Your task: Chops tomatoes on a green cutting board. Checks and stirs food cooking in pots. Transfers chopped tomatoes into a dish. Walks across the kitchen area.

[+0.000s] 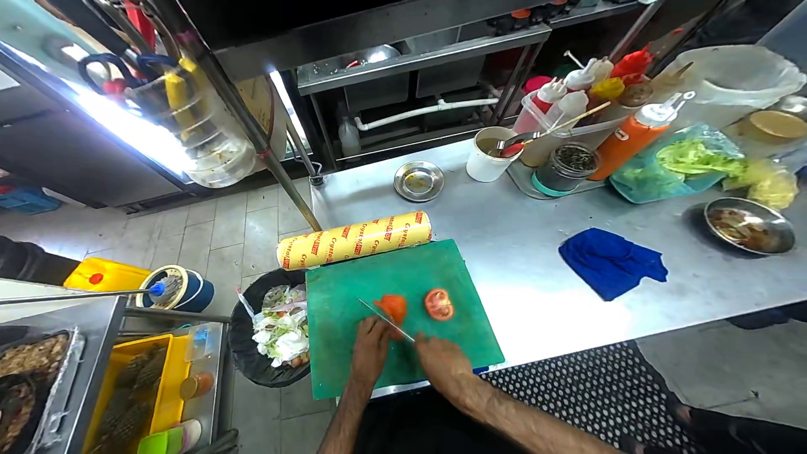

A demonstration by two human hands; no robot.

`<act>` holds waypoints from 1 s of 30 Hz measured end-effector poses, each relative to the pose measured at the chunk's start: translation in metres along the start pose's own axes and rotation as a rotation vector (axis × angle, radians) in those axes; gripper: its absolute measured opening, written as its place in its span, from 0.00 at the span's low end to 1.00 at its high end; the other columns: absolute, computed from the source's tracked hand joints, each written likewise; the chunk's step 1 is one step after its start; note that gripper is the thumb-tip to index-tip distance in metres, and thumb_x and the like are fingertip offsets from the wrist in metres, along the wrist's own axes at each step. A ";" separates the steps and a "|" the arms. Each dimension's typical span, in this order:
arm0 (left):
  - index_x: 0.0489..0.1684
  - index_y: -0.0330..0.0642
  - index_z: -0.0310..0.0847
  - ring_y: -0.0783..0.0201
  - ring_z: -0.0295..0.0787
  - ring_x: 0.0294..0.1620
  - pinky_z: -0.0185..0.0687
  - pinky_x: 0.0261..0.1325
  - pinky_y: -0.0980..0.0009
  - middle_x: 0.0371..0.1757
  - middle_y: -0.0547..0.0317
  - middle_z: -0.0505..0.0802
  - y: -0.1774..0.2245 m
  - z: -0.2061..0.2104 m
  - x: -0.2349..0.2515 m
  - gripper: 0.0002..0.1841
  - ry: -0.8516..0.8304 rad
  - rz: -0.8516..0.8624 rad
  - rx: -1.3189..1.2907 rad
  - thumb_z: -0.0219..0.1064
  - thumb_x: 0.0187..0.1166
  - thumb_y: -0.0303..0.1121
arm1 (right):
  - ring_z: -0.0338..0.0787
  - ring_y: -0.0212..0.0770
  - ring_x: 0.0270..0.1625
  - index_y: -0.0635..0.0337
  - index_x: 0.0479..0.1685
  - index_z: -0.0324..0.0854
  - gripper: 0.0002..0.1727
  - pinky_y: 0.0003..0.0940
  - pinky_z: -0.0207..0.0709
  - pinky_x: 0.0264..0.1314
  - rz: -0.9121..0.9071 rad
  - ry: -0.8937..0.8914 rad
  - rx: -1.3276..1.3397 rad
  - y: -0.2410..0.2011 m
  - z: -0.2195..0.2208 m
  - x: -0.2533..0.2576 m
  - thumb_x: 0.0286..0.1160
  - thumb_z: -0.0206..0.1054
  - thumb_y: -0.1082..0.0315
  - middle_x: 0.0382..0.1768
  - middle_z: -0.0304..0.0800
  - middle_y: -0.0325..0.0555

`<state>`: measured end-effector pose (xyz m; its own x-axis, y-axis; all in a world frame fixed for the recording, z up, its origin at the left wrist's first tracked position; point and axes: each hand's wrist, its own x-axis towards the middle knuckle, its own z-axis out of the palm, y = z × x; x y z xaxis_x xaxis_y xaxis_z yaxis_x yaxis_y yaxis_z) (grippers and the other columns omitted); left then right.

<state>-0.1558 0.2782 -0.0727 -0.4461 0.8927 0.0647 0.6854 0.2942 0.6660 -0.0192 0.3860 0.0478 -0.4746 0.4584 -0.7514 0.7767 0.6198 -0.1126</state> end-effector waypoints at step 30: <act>0.48 0.46 0.91 0.60 0.87 0.64 0.82 0.71 0.65 0.58 0.55 0.92 -0.004 0.002 -0.008 0.10 0.114 0.010 -0.084 0.64 0.84 0.38 | 0.93 0.66 0.55 0.56 0.74 0.69 0.19 0.61 0.87 0.52 -0.040 0.060 0.041 0.000 0.037 0.043 0.91 0.49 0.64 0.51 0.91 0.63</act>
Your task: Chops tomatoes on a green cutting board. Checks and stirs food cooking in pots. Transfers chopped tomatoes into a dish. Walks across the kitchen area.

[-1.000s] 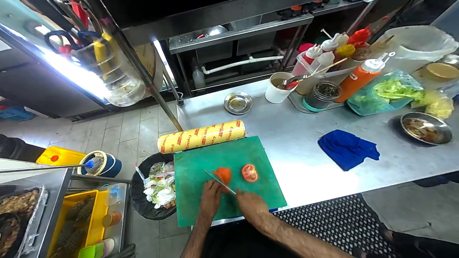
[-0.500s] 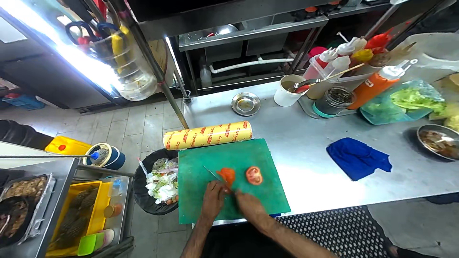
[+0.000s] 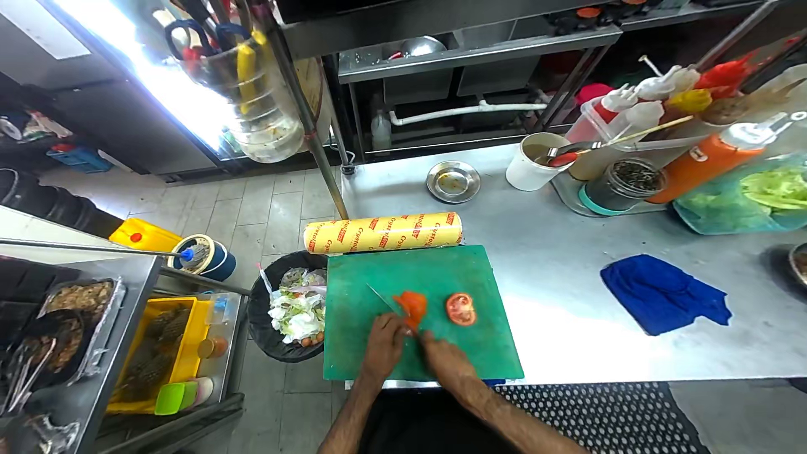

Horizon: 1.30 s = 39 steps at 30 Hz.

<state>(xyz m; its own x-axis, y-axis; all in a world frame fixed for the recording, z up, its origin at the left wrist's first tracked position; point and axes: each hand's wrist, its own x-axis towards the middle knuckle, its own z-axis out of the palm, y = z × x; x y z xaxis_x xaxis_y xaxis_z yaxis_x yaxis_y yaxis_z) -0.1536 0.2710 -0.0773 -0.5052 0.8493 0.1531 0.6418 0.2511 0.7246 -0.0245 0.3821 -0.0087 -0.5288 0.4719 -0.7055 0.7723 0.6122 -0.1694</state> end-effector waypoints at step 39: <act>0.49 0.42 0.91 0.67 0.91 0.60 0.88 0.66 0.70 0.57 0.54 0.93 -0.005 0.001 -0.013 0.09 0.052 -0.035 -0.134 0.66 0.84 0.34 | 0.92 0.67 0.55 0.57 0.75 0.70 0.20 0.63 0.86 0.53 -0.077 -0.041 -0.022 0.008 0.001 -0.001 0.89 0.52 0.61 0.51 0.90 0.65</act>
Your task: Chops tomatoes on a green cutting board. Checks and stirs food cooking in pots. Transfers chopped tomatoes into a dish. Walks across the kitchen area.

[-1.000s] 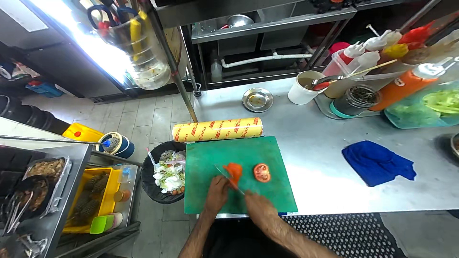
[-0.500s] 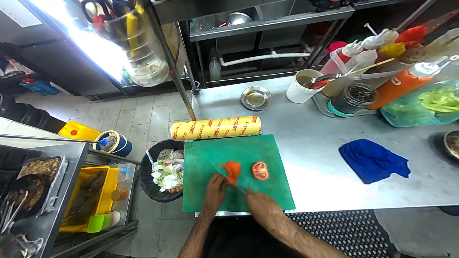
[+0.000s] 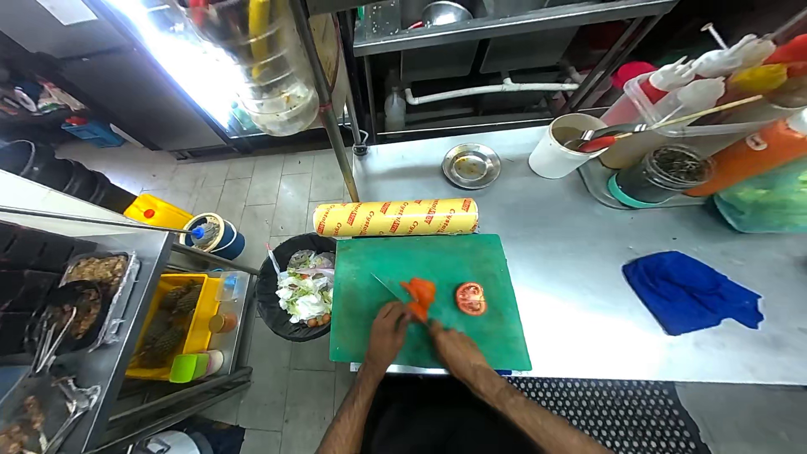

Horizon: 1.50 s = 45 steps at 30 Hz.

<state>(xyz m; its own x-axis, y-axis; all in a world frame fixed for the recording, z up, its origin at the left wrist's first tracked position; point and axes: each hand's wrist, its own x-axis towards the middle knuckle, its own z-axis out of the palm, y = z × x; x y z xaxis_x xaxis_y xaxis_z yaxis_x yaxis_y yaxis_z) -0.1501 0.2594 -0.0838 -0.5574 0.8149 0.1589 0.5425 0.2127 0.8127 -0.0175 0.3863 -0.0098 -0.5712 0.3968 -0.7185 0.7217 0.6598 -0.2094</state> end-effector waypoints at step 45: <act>0.75 0.48 0.81 0.55 0.84 0.72 0.80 0.75 0.56 0.72 0.51 0.87 0.082 0.012 0.086 0.24 -0.422 0.078 0.276 0.65 0.84 0.47 | 0.87 0.44 0.28 0.48 0.60 0.82 0.29 0.49 0.83 0.34 0.019 0.463 0.608 0.123 -0.033 -0.084 0.90 0.45 0.37 0.28 0.85 0.43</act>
<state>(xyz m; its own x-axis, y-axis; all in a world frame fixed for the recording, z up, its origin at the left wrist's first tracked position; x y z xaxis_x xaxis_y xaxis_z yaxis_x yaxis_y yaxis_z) -0.1463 0.3535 -0.0102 -0.2371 0.9687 -0.0738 0.7501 0.2309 0.6198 0.1067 0.4554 0.0469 -0.5657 0.7197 -0.4025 0.7447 0.2363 -0.6242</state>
